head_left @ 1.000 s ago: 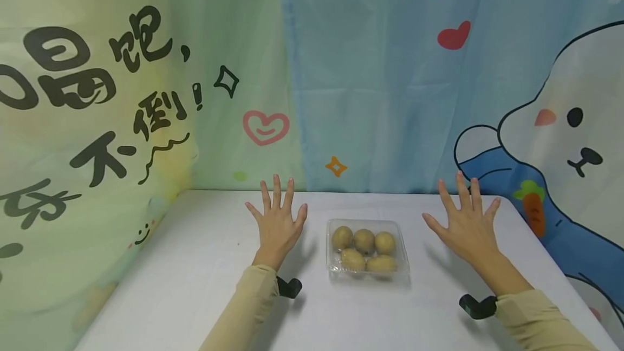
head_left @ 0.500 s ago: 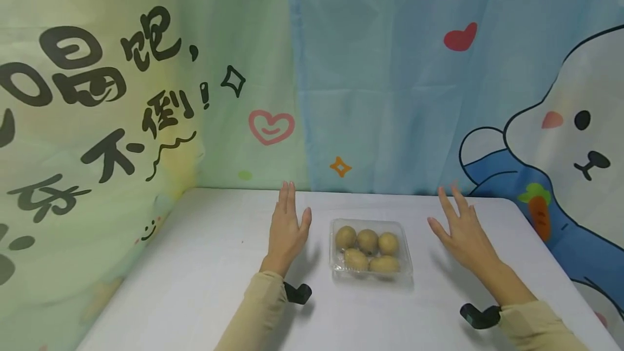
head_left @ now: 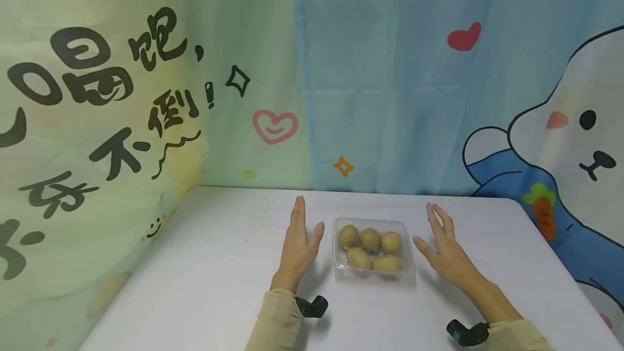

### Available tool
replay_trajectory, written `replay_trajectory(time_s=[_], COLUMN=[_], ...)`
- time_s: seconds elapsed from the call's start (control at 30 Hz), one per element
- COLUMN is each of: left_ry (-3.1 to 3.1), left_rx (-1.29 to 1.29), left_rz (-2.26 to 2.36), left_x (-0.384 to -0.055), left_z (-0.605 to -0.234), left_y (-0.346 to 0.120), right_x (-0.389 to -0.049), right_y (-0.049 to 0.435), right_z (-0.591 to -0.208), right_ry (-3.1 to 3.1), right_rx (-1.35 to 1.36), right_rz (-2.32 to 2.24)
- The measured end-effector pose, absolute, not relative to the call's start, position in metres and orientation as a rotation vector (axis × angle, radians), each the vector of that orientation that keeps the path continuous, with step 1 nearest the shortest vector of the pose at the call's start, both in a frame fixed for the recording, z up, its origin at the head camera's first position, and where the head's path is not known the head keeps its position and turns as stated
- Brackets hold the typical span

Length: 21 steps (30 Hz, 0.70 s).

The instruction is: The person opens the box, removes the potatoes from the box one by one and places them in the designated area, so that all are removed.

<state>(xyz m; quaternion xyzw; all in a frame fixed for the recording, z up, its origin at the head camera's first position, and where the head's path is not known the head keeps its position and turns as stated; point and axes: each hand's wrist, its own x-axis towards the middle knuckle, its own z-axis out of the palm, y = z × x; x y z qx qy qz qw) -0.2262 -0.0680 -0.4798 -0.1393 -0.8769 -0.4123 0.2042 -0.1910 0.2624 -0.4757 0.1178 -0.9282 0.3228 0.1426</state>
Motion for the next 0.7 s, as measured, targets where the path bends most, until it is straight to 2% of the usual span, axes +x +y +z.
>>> replay_trajectory(time_s=[0.3,0.7], left_ry=[-2.456,-2.573], left_rx=[-0.356,-0.493], left_rz=[-1.376,-1.600], left_x=[-0.206,-0.193], left_z=[-0.503,-0.526], left_y=[-0.051,-0.039], right_x=[-0.181,-0.170], right_y=[0.243,0.231], right_z=[-0.496,-0.518], right_ry=[-2.576,-2.557], right_rx=[0.453,0.614], right_rz=[1.273,1.485])
